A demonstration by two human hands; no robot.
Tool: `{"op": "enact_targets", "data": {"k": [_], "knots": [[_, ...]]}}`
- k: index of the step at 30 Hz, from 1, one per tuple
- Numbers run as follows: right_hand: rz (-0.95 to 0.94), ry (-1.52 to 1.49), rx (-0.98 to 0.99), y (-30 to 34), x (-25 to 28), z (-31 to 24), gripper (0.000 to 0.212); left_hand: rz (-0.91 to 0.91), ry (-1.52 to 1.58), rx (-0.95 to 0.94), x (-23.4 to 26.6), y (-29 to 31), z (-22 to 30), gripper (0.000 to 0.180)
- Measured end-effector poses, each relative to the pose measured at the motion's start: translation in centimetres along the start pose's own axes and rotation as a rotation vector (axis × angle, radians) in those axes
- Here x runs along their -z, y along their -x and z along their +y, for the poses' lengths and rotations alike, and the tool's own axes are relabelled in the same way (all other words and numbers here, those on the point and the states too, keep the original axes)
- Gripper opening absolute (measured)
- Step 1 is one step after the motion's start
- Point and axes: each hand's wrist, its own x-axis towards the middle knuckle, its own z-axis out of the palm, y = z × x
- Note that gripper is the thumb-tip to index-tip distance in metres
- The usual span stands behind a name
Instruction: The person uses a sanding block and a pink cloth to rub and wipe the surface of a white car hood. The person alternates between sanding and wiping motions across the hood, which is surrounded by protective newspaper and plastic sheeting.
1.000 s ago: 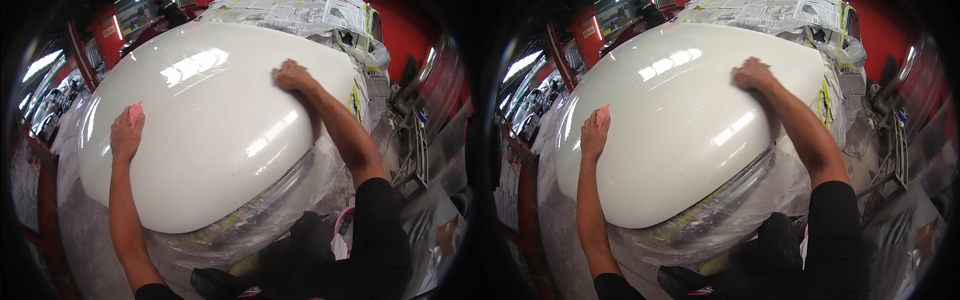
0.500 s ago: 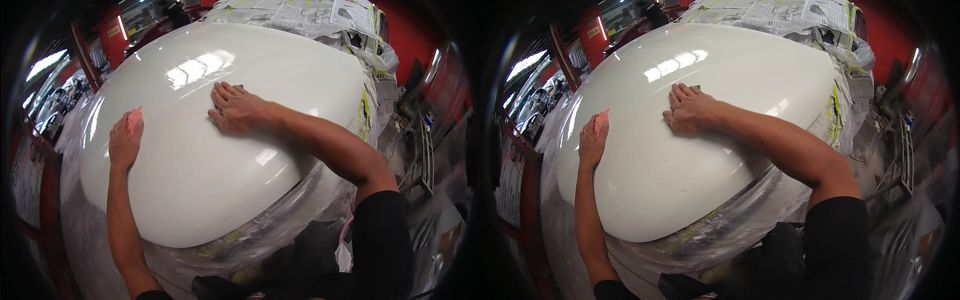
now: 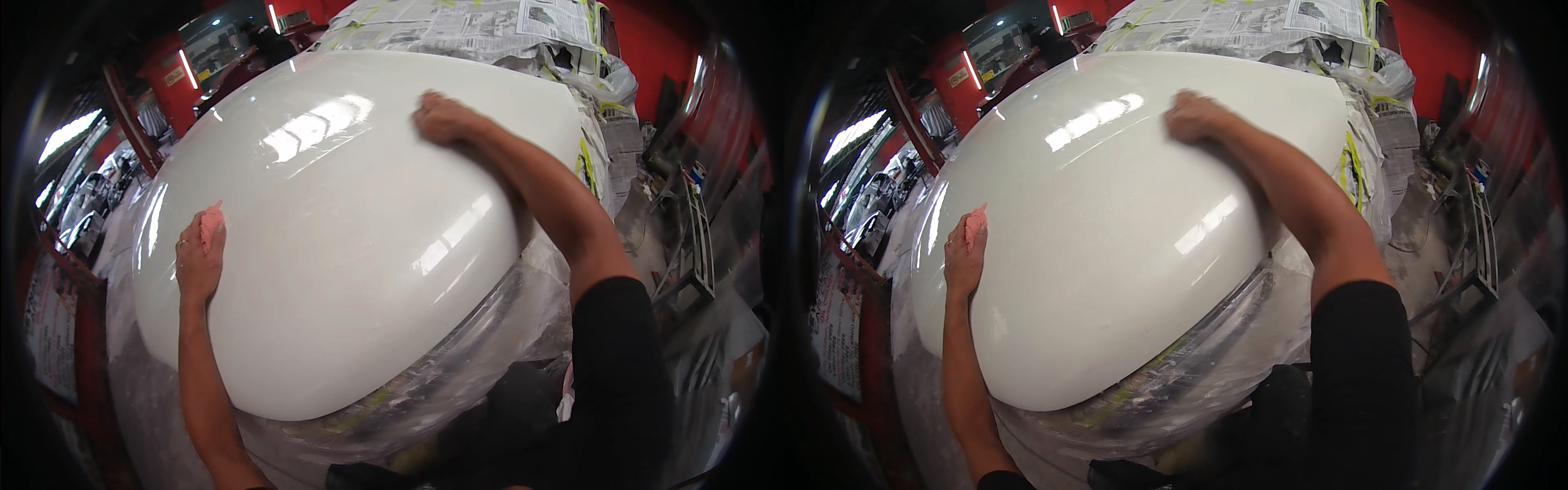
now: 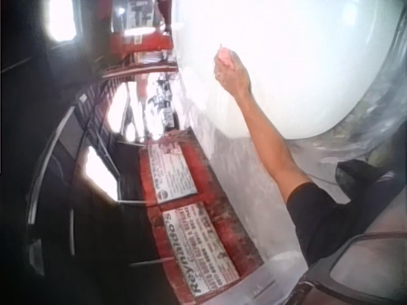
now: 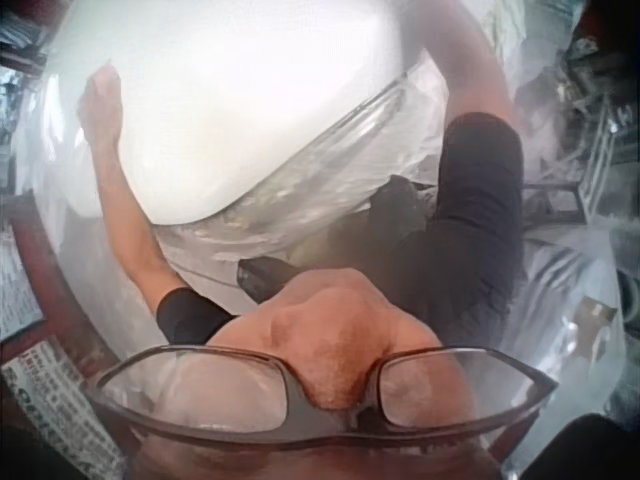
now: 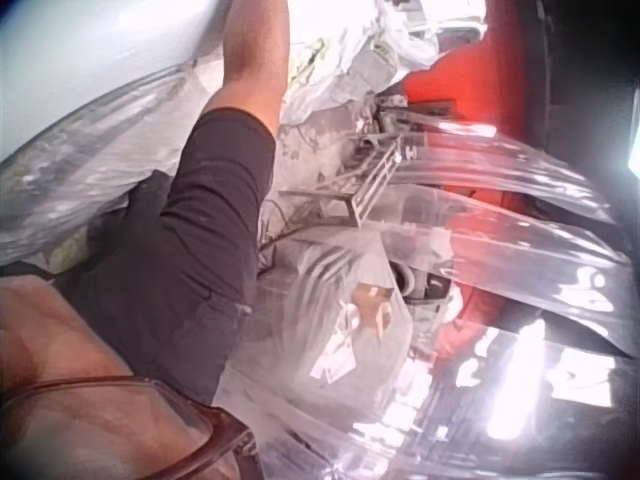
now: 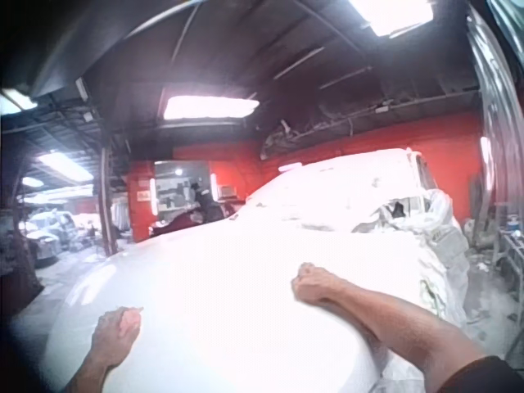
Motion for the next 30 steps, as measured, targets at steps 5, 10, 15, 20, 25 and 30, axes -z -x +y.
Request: {"op": "enact_targets", "data": {"k": [5, 10, 15, 20, 25, 30], "knots": [[0.224, -0.154, -0.253, -1.7, -2.2, -1.5, 0.078, -0.014, -0.061, 0.090, -0.8, 0.0, 0.6, 0.057], [0.125, -0.168, 0.439, 12.4, -2.6, -7.6, 0.068, 0.006, -0.064, 0.001, 1.4, -0.2, -2.2, 0.056], [0.016, 0.231, -0.177, 7.5, -0.2, 10.0, 0.050, -0.023, 0.026, 0.078, -1.6, 0.1, 1.9, 0.054], [0.286, 0.030, 0.547, 13.2, -5.2, -11.3, 0.064, -0.006, -0.048, 0.049, 0.5, -0.2, -0.2, 0.056], [0.246, -0.104, 0.225, 11.4, -5.1, 5.2, 0.058, 0.009, -0.061, -0.042, -1.3, -0.5, -2.2, 0.057], [0.154, 0.101, -0.117, 13.7, -3.2, 4.5, 0.046, -0.052, -0.076, 0.025, -1.4, -0.2, 0.6, 0.062]]}}
